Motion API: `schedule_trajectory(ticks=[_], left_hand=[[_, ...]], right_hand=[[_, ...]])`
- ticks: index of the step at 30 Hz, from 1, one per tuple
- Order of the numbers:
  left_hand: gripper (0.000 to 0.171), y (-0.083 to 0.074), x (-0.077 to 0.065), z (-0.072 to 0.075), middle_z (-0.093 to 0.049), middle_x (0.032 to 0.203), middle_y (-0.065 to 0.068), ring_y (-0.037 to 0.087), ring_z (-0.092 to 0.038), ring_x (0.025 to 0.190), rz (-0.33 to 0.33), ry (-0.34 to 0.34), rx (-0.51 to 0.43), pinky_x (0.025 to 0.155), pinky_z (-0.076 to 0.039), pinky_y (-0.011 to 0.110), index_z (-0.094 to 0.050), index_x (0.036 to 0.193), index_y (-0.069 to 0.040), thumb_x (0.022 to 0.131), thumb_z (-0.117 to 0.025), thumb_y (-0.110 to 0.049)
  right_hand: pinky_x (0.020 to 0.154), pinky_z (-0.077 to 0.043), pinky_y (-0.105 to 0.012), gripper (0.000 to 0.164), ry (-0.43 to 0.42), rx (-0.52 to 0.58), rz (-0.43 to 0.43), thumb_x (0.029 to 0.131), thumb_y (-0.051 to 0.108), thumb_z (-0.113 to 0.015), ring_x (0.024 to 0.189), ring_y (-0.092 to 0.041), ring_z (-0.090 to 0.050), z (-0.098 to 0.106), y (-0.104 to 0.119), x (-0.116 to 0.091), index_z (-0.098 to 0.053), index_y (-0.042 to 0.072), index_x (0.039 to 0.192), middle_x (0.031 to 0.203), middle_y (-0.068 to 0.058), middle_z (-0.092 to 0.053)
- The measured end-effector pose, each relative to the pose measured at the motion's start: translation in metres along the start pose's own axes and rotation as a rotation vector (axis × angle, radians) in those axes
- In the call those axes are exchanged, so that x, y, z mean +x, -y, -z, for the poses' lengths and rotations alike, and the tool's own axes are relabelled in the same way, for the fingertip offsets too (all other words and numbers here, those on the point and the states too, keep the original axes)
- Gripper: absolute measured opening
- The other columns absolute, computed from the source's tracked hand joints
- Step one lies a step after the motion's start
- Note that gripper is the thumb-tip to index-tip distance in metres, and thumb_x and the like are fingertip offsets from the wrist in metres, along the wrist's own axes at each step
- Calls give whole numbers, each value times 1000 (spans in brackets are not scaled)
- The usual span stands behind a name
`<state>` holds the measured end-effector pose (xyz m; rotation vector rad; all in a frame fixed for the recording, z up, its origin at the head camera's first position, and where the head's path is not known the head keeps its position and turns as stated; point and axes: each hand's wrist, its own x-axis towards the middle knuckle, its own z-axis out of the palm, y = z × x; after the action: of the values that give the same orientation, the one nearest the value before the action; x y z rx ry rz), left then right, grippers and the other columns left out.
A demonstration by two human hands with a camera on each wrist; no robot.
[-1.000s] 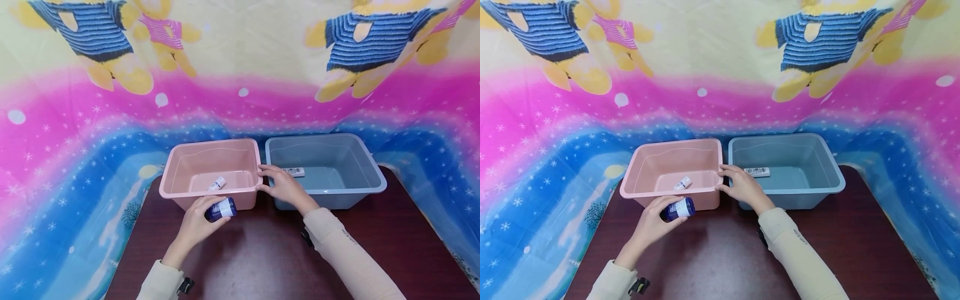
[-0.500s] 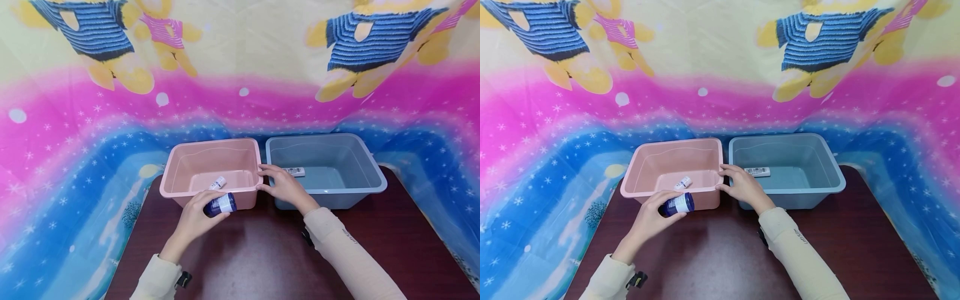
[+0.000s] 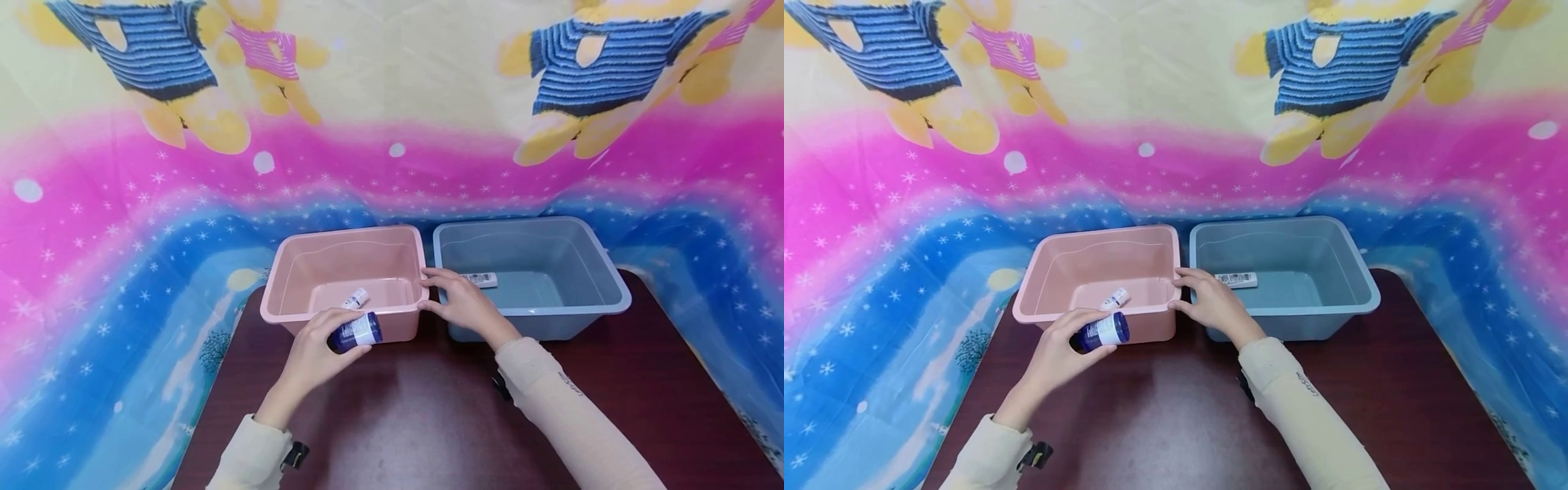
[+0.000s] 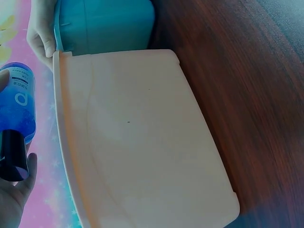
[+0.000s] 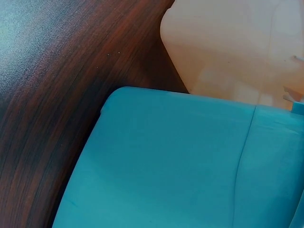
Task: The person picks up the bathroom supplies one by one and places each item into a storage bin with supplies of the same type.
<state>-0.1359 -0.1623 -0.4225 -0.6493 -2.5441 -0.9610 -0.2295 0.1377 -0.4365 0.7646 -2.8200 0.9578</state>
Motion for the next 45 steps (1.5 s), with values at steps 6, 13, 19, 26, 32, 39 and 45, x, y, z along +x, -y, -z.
schedule_trajectory(ticks=[6, 13, 19, 26, 32, 39, 45], left_hand=[[56, -2, 1, 2, -64, 121, -1, 17, -59, 109, 9, -5, 9, 84, -55, 41, -69, 125, -20, 74, -88, -34], [57, 0, 3, 4, -64, 121, -1, 18, -59, 109, -4, -11, 18, 84, -55, 42, -69, 125, -20, 74, -89, -34], [56, 1, 6, 5, -64, 121, -2, 17, -59, 109, -13, -14, 3, 84, -55, 42, -68, 125, -22, 74, -88, -33], [57, 3, 10, 8, -64, 121, 0, 18, -59, 109, -25, -22, 0, 84, -55, 42, -69, 125, -19, 73, -90, -32], [57, 5, 14, 11, -64, 121, -1, 18, -59, 109, -43, -44, -21, 82, -55, 41, -68, 125, -20, 73, -90, -29], [57, 11, 19, 15, -64, 122, -2, 15, -58, 108, -46, -56, -47, 82, -54, 39, -68, 125, -17, 74, -90, -27], [56, 15, 25, 17, -63, 125, 0, 16, -57, 110, -32, -50, -96, 85, -53, 37, -67, 127, -16, 75, -88, -25]], right_hand=[[106, -40, -51, 54, 2, -1, -5, 89, 45, -71, 139, -26, -40, 1, 1, 0, -65, 14, 133, 150, 0, -46], [107, -39, -50, 54, 0, -4, 7, 89, 44, -72, 138, -27, -41, 1, 1, 0, -65, 12, 132, 150, -1, -47], [107, -39, -50, 54, 4, 3, 0, 89, 45, -72, 139, -26, -40, 1, 2, 1, -65, 13, 132, 150, 0, -46], [107, -39, -50, 56, 7, 1, -11, 89, 46, -71, 139, -26, -40, 1, 2, 1, -65, 13, 133, 151, 0, -46], [107, -39, -50, 54, 11, 8, -15, 89, 44, -71, 139, -26, -40, 0, 2, 1, -65, 12, 132, 151, -1, -46], [108, -38, -51, 54, 11, 13, -16, 89, 43, -72, 139, -26, -40, 1, 2, 0, -65, 11, 132, 151, -1, -46], [106, -39, -52, 54, 3, 15, 1, 90, 44, -71, 138, -28, -40, 1, 2, 0, -65, 11, 132, 150, -2, -46]])
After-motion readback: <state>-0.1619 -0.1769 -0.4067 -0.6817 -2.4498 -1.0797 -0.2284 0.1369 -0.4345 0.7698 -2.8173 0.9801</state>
